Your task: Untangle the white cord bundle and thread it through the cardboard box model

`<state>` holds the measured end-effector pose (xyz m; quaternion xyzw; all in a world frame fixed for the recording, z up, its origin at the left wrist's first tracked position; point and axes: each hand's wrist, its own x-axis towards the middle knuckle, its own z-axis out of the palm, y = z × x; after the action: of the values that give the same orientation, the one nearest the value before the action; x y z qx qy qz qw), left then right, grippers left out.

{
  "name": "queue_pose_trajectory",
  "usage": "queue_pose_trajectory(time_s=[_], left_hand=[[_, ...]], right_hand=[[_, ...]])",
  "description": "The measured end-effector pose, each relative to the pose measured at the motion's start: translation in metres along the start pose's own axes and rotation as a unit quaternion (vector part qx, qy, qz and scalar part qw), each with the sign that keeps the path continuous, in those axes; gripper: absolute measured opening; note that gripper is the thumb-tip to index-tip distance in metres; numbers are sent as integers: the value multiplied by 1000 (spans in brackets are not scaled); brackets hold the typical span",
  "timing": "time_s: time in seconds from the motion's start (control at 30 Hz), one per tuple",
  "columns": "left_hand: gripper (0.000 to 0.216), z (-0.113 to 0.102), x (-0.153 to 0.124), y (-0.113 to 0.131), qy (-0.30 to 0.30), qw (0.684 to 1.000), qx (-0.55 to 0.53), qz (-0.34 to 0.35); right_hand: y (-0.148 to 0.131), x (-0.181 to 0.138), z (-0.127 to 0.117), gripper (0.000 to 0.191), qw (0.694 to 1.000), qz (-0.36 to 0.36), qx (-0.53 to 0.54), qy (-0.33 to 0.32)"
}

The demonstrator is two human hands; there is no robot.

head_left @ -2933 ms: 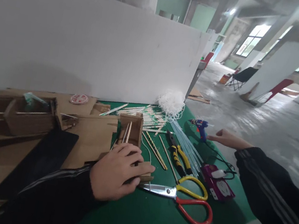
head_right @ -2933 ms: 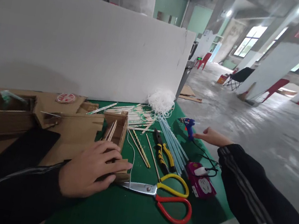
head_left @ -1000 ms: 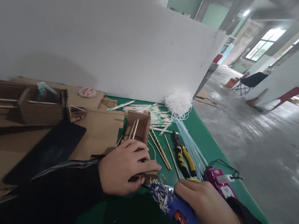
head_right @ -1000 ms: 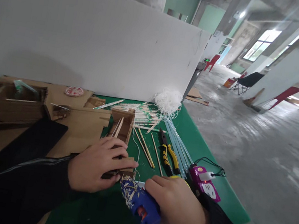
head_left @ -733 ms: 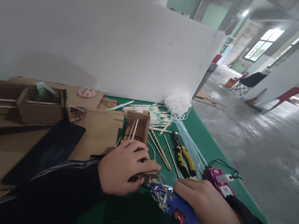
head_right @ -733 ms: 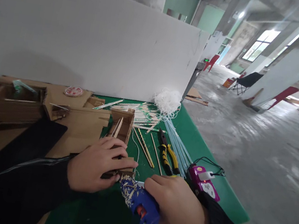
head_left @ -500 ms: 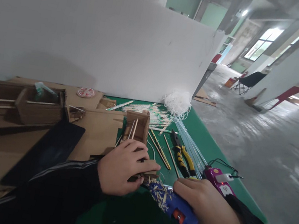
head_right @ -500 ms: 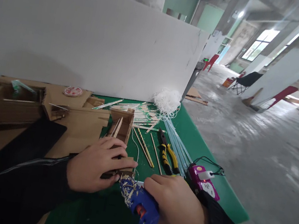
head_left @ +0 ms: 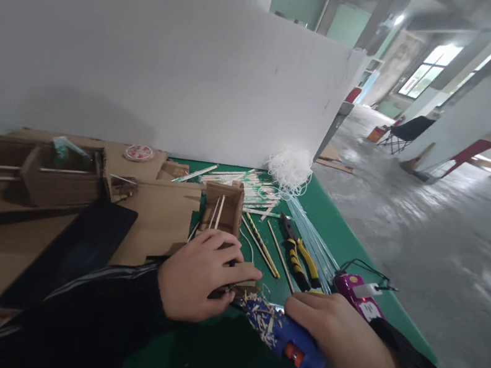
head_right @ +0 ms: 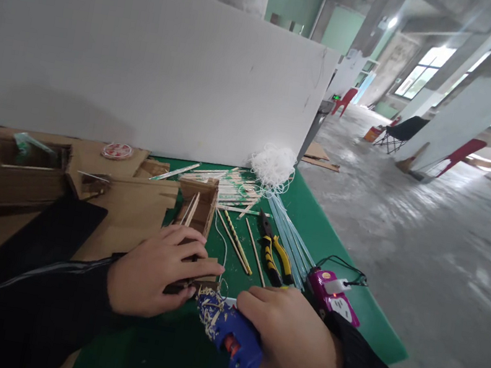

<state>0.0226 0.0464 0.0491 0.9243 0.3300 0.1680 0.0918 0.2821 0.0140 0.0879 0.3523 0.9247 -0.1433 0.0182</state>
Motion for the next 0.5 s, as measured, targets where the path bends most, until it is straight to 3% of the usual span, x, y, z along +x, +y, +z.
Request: queue_pose_trajectory(time_s=[0.5], left_hand=[[50,-2,1,1,-5,1000,-6,-3]], right_hand=[[2,-1,0,15,1000,11,-2,-3]])
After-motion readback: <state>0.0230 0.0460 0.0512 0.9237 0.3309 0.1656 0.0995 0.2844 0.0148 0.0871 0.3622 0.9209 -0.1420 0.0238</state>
